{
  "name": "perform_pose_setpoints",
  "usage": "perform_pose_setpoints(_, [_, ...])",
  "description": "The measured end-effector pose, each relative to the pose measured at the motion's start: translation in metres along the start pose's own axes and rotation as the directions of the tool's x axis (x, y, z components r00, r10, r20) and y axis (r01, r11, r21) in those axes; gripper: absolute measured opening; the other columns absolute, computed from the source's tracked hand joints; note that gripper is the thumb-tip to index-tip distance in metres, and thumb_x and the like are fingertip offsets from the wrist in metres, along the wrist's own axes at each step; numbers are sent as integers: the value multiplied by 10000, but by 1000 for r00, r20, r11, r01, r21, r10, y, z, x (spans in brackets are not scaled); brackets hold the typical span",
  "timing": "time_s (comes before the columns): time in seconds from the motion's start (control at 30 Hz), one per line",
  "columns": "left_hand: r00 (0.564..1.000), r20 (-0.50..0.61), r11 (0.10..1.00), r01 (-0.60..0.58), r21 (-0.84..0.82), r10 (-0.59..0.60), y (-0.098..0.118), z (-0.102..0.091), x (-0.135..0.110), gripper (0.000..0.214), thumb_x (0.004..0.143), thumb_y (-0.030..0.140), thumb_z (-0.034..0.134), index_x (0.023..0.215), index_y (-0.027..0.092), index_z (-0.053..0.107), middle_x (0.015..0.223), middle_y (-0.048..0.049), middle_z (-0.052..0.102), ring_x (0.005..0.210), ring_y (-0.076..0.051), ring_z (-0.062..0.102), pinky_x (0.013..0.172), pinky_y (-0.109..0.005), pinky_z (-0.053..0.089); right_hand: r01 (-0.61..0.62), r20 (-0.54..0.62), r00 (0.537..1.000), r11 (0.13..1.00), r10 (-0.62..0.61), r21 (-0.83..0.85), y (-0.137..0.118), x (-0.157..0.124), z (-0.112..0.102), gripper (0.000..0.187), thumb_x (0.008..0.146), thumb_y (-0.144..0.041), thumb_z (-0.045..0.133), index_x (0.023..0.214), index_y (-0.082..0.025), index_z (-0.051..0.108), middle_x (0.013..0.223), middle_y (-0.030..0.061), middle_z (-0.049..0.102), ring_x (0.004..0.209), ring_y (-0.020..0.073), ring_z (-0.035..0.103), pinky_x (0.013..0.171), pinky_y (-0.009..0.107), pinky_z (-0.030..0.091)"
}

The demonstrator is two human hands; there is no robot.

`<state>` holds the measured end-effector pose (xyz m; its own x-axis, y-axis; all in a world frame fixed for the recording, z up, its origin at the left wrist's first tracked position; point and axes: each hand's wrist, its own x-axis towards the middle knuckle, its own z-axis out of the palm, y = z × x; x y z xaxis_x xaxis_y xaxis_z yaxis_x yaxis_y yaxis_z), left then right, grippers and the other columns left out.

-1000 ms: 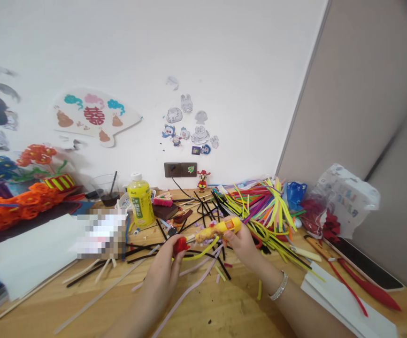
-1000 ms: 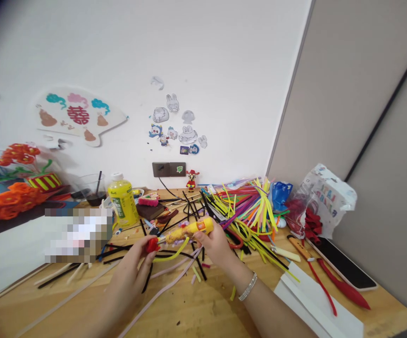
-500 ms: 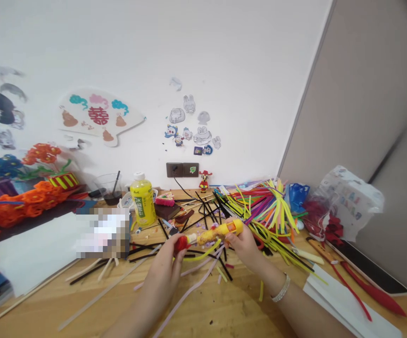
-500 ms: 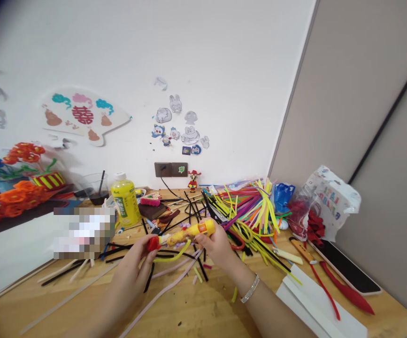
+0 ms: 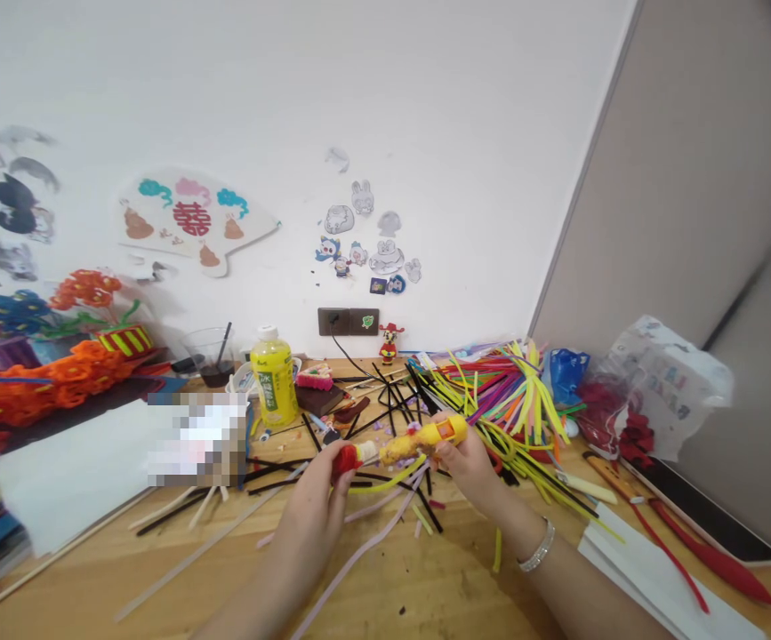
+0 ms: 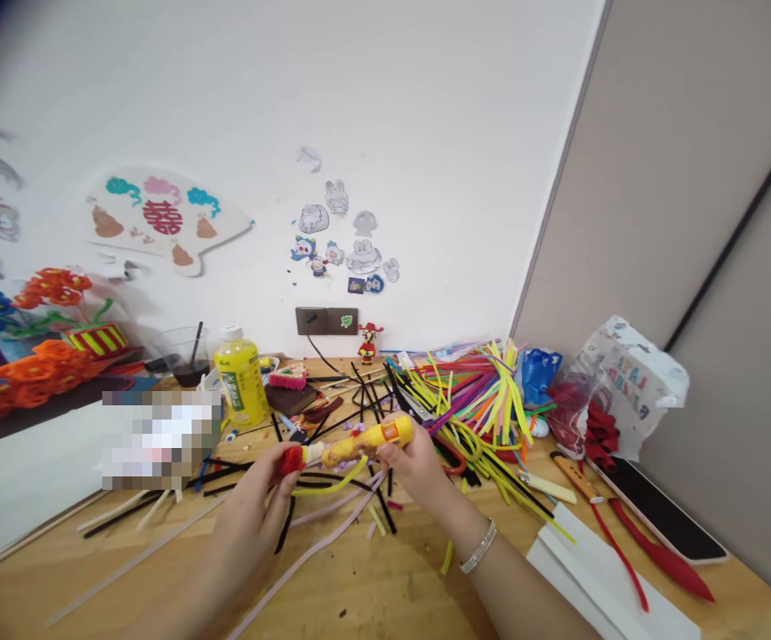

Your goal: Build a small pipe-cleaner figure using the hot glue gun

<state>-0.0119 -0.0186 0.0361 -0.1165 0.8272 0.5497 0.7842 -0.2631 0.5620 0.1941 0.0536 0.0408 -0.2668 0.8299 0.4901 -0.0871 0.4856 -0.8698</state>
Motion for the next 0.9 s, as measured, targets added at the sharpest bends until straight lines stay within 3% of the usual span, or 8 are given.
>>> perform_pose_setpoints(0.2, [1000, -10, 1000, 21, -20, -22, 0, -2, 3, 292, 845, 283, 369, 1068, 163, 513, 1030, -126, 670, 926, -238, 638, 789, -372, 508, 15, -102, 994, 991, -30, -136, -2, 3, -2, 477, 728, -650, 470, 847, -188, 478, 618, -15, 494, 453, 118, 471, 413, 240, 409])
perform_pose_setpoints(0.33, [1000, -10, 999, 16, -50, -16, 1, -2, 2, 288, 846, 296, 375, 1065, 174, 517, 1004, -113, 679, 922, -240, 641, 779, -368, 511, -9, -269, 959, 941, -87, -339, 5, 11, -16, 393, 770, -556, 495, 904, -186, 495, 742, 39, 564, 653, 193, 549, 597, 307, 445])
perform_pose_setpoints(0.4, [1000, 0, 998, 10, -63, -10, 2, -2, 0, 285, 849, 300, 371, 1065, 176, 511, 1014, -117, 676, 936, -243, 637, 784, -371, 511, -73, -308, 945, 841, -114, -536, 12, 16, -23, 356, 768, -484, 544, 947, -178, 511, 798, 71, 579, 745, 240, 548, 671, 349, 421])
perform_pose_setpoints(0.47, [1000, 16, 998, -3, -62, 4, 3, -3, -1, 278, 853, 300, 369, 1065, 179, 504, 1015, -122, 673, 944, -244, 633, 791, -376, 509, -136, -259, 959, 606, -119, -784, 21, 19, -29, 305, 801, -410, 513, 985, -166, 527, 830, 101, 590, 775, 268, 544, 694, 372, 402])
perform_pose_setpoints(0.6, [999, 24, 998, -32, -48, 33, 6, -3, -5, 264, 866, 291, 369, 1084, 195, 483, 1013, -118, 666, 944, -237, 629, 801, -384, 506, -107, -164, 984, 489, -75, -866, 38, 19, -30, 194, 742, -219, 559, 918, -142, 589, 851, 128, 603, 839, 281, 526, 749, 377, 390])
perform_pose_setpoints(0.73, [998, 21, 998, -64, -14, 64, 4, -2, -8, 282, 867, 304, 379, 1099, 183, 484, 1007, -125, 666, 934, -241, 633, 793, -382, 510, -10, -39, 998, 481, -50, -877, 37, 15, -23, 422, 592, -205, 677, 1002, -153, 588, 999, 119, 582, 964, 297, 485, 861, 410, 358])
perform_pose_setpoints(0.83, [990, 19, 990, -139, -1, 139, 3, -1, -10, 273, 855, 299, 395, 1070, 171, 505, 961, -117, 681, 871, -231, 653, 753, -346, 527, 69, 42, 997, 522, -63, -850, 21, 12, -12, 494, 599, -243, 692, 1072, -189, 561, 1126, 104, 535, 1067, 282, 445, 932, 411, 325])
perform_pose_setpoints(0.9, [983, 23, 983, -182, -6, 182, 2, 0, -11, 262, 845, 282, 412, 1063, 173, 509, 947, -105, 684, 844, -219, 659, 732, -319, 534, 146, 112, 989, 667, -94, -730, 6, 9, -2, 388, 686, -247, 638, 1063, -200, 559, 1145, 96, 535, 1093, 260, 448, 949, 410, 324])
